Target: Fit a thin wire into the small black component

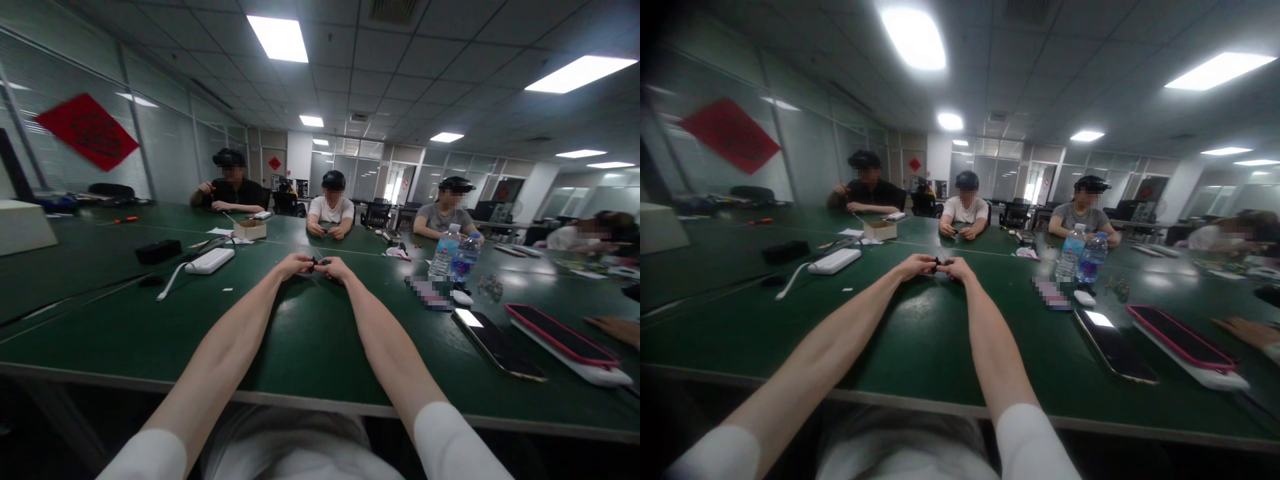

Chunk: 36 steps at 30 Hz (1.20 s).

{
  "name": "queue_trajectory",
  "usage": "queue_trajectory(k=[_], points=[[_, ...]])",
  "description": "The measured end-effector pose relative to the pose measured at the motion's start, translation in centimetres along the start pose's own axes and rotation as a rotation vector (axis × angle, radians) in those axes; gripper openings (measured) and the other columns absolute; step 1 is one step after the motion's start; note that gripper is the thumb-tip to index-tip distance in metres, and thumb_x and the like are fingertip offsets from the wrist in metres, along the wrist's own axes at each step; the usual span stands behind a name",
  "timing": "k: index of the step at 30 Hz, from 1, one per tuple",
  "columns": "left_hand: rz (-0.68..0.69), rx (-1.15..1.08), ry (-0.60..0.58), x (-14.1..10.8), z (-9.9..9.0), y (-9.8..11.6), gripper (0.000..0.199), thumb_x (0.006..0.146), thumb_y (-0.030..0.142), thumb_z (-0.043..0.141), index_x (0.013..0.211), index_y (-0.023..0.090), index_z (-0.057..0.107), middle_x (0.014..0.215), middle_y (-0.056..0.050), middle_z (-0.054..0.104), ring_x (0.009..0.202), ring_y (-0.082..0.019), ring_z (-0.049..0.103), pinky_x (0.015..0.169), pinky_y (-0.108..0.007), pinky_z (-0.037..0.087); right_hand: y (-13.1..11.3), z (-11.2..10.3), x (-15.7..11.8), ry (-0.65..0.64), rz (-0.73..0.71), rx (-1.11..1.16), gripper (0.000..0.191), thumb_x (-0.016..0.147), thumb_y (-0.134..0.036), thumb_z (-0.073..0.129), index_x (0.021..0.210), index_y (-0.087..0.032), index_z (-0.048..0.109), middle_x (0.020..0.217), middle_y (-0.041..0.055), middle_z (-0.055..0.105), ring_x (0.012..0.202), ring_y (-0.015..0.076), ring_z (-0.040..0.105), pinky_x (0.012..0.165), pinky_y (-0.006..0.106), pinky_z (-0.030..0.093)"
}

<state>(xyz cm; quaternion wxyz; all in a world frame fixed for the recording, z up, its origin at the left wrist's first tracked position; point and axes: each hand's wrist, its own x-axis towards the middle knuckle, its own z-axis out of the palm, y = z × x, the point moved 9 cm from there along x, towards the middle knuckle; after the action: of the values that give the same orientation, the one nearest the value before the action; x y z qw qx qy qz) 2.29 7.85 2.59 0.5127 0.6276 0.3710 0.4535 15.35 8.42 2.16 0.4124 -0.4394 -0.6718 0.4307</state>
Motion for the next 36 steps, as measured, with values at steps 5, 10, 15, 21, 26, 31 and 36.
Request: queue_trajectory(k=[5,10,15,21,26,31,36], points=[[-0.026,0.013,0.008,-0.3,0.5,0.5,0.031,0.06,0.024,0.074,0.084,0.008,0.067,0.072,-0.006,0.065,0.06,-0.011,0.056,0.061,-0.024,0.045,-0.4,0.1,-0.2,0.013,-0.011,-0.043,0.04,0.056,-0.037,0.078,0.083,-0.013,0.059,0.042,-0.0073,0.044,0.034,0.0046,0.037,0.032,0.015,0.029],[-0.044,0.0,0.068,-0.2,0.1,0.7,0.028,0.062,0.024,0.071,0.086,0.01,0.066,0.071,-0.006,0.065,0.058,-0.011,0.055,0.058,-0.023,0.044,-1.2,0.2,-0.4,0.02,-0.037,-0.068,0.042,0.057,-0.041,0.076,0.085,-0.014,0.06,0.042,-0.007,0.045,0.034,0.0053,0.038,0.031,0.015,0.028],[-0.015,-0.056,0.075,0.0,-0.6,0.8,0.025,0.07,0.026,0.064,0.088,0.01,0.065,0.077,-0.009,0.066,0.064,-0.014,0.059,0.059,-0.025,0.045,-1.4,-0.1,-0.2,0.032,-0.056,-0.034,0.042,0.064,-0.048,0.07,0.086,-0.014,0.059,0.056,-0.0027,0.055,0.038,0.0038,0.038,0.032,0.014,0.028],[0.024,-0.105,0.052,0.2,-1.0,1.0,0.032,0.074,0.029,0.061,0.101,0.012,0.062,0.097,-0.012,0.065,0.073,-0.015,0.061,0.063,-0.026,0.046,-1.0,-0.7,0.7,0.056,-0.058,0.044,0.043,0.074,-0.055,0.057,0.093,-0.016,0.057,0.075,0.0019,0.06,0.039,0.0027,0.037,0.03,0.014,0.027],[0.063,-0.069,-0.029,0.5,-0.3,1.4,0.037,0.072,0.032,0.065,0.103,0.013,0.061,0.097,-0.011,0.065,0.077,-0.016,0.06,0.066,-0.027,0.046,-0.7,-0.3,1.0,0.051,-0.04,0.068,0.042,0.063,-0.045,0.072,0.091,-0.016,0.059,0.055,-0.0043,0.05,0.037,0.0048,0.039,0.03,0.014,0.027],[0.033,-0.094,-0.073,0.6,-0.2,1.5,0.038,0.072,0.033,0.065,0.104,0.014,0.06,0.097,-0.01,0.064,0.078,-0.016,0.06,0.068,-0.029,0.048,-1.1,-1.6,0.5,0.159,-0.047,0.21,0.044,0.065,-0.041,0.069,0.101,-0.019,0.056,0.057,-0.0057,0.048,0.037,0.004,0.037,0.03,0.014,0.026],[0.041,-0.133,-0.058,0.6,-0.5,1.8,0.038,0.071,0.032,0.067,0.103,0.014,0.059,0.098,-0.01,0.063,0.082,-0.017,0.061,0.073,-0.032,0.048,-1.4,-1.8,0.6,0.208,-0.008,0.222,0.043,0.067,-0.045,0.065,0.099,-0.017,0.057,0.048,-0.0074,0.044,0.034,0.0049,0.036,0.031,0.015,0.026]])
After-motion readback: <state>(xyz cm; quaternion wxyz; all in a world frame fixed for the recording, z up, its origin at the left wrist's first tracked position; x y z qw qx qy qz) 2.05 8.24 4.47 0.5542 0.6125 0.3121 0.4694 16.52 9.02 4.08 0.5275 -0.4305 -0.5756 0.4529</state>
